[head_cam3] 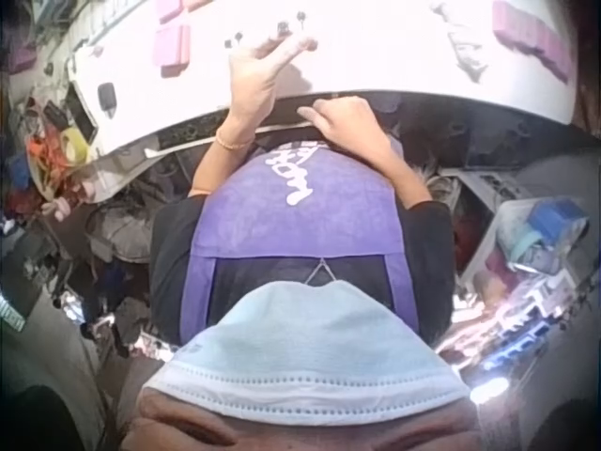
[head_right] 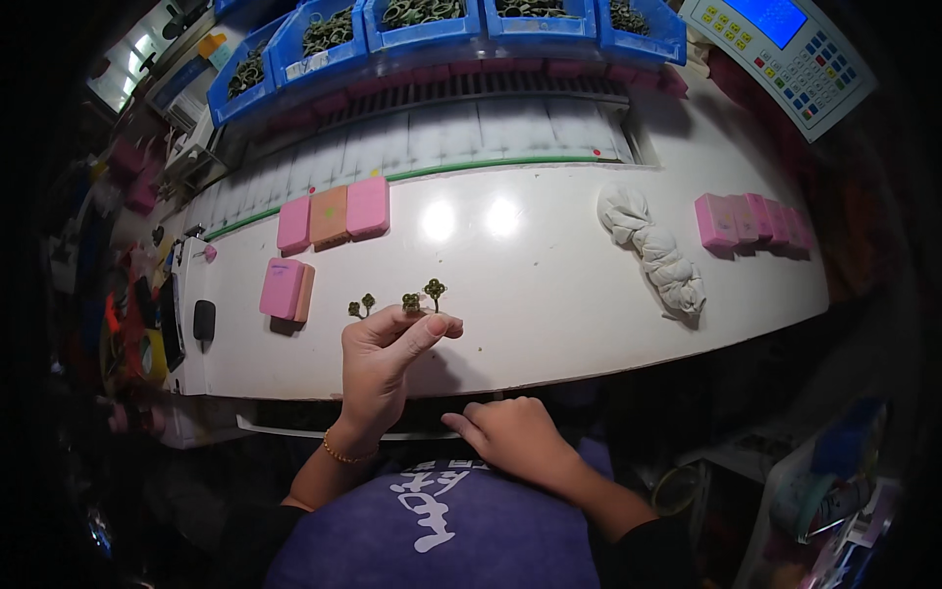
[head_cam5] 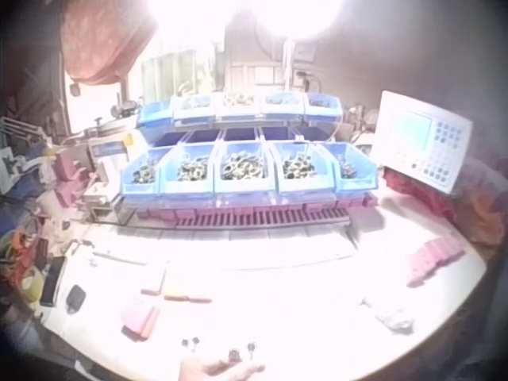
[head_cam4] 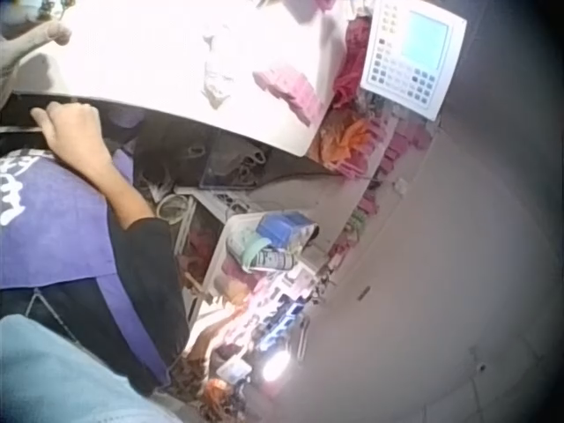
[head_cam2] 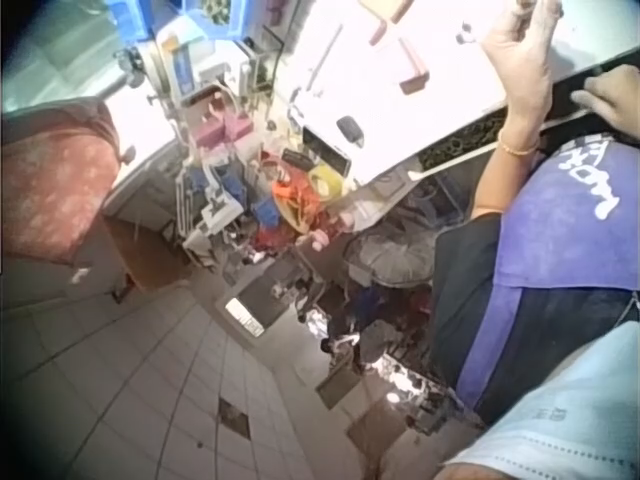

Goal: Placing small decorative green leaf-shaped components into pink silicone molds and organizing finished pieces on a workstation.

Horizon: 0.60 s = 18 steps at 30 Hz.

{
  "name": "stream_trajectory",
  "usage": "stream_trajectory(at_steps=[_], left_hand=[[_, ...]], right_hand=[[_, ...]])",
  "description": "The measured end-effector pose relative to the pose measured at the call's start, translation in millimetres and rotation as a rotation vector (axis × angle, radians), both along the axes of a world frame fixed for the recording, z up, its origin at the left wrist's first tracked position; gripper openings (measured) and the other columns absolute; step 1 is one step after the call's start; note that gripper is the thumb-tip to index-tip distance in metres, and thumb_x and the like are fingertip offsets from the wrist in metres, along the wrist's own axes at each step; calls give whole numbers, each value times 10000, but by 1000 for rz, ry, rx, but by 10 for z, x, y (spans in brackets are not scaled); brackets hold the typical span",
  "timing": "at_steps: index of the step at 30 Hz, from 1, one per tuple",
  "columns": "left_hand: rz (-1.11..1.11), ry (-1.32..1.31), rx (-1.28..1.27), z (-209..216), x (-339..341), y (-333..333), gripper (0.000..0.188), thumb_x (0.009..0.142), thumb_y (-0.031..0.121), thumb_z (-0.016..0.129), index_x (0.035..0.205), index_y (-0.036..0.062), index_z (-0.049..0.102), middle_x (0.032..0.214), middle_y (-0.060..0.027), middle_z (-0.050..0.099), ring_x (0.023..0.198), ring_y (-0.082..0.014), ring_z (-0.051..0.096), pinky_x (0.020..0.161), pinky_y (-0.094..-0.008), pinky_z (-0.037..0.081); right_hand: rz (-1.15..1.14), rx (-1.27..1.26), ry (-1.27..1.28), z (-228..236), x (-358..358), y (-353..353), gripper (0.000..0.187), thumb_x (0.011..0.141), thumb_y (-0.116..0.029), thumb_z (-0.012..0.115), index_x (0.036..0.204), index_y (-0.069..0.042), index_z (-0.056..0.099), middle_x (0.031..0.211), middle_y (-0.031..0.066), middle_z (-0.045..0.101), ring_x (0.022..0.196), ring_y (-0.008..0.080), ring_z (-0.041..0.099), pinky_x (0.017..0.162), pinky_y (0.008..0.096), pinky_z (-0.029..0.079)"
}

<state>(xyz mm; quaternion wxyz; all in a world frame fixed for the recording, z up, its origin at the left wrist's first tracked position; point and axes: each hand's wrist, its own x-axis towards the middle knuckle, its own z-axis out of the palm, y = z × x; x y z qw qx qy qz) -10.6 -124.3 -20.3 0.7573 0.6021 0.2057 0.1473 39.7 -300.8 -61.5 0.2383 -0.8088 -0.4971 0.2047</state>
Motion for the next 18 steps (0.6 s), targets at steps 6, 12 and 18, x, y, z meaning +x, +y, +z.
stream_trajectory(at_steps=[6,12,18], left_hand=[[-82,-165,-71,-3,-29,33,184,1000,163,622,974,-16,660,917,-68,688,881,-124,635,851,-285,504],[-554,-287,-852,12,-40,34,291,1084,288,425,980,43,543,920,-76,610,867,-170,618,848,-329,506],[-118,-66,57,83,-60,-16,222,1050,214,534,1078,1,590,986,-63,640,837,-103,625,797,-253,501]], right_hand=[[-396,473,464,500,467,192,199,972,-181,648,1027,2,705,891,84,693,686,122,605,635,272,487],[-145,706,1079,546,669,378,242,989,-101,607,1200,14,629,1210,121,611,890,143,635,845,282,507],[-194,754,859,414,650,409,157,965,-84,653,1067,30,687,1071,97,678,924,127,653,854,276,512]])
